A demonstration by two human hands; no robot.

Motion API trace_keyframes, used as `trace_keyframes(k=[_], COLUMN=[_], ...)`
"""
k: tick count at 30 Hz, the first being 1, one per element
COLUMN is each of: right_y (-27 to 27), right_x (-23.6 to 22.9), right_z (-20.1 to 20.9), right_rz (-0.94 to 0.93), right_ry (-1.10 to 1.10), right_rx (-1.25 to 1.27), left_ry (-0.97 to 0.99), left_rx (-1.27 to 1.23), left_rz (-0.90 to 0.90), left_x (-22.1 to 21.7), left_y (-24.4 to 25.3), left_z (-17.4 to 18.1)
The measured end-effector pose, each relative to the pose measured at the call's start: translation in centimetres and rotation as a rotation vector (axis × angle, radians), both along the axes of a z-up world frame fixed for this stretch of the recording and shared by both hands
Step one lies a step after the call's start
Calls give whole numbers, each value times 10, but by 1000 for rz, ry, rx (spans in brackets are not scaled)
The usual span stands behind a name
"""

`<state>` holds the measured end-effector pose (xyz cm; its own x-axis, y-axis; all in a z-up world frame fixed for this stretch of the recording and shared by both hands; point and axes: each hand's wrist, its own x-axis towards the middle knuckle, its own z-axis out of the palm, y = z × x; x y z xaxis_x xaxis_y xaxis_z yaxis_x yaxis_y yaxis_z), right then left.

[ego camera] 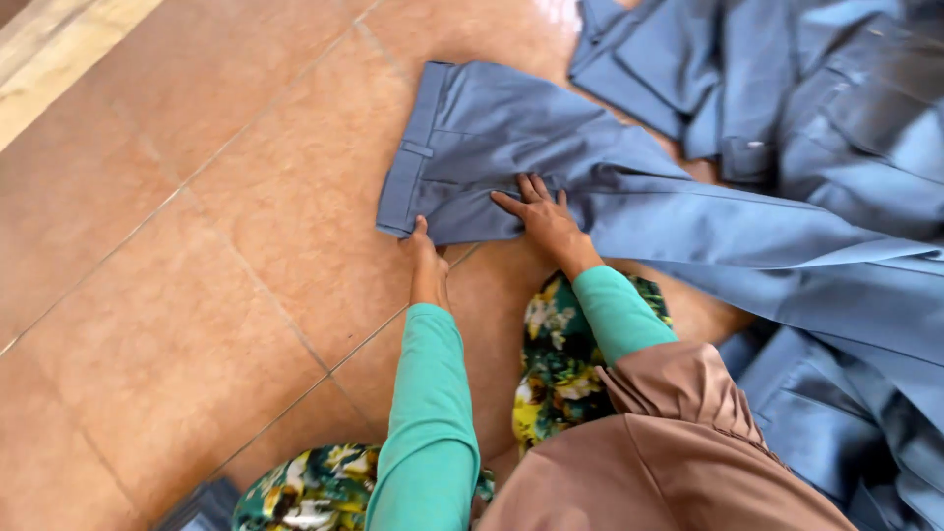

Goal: Folding grey trousers into a neat rectangular shape and stacking them on the floor.

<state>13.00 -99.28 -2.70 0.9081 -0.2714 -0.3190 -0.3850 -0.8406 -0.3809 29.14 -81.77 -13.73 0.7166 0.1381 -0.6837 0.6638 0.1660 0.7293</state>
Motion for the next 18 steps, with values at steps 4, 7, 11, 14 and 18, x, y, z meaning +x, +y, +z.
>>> trace_keyframes(k=[4, 7, 11, 14, 18], right_y=[53, 102, 177, 235, 295], right_x=[49, 73, 89, 84, 58], right_z=[-2, -4, -22, -21, -22], right_rz=[121, 223, 406, 523, 710], right_ry=[-56, -106, -183, -232, -281], right_rx=[26, -7, -62, -86, -138], left_ry=[51, 45, -24, -123, -272], left_rx=[-63, -108, 4, 91, 181], left_rz=[175, 251, 464, 591, 745], left_x=[1, 14, 14, 7, -11], left_y=[62, 123, 208, 279, 371], left_z=[71, 34, 32, 21, 29])
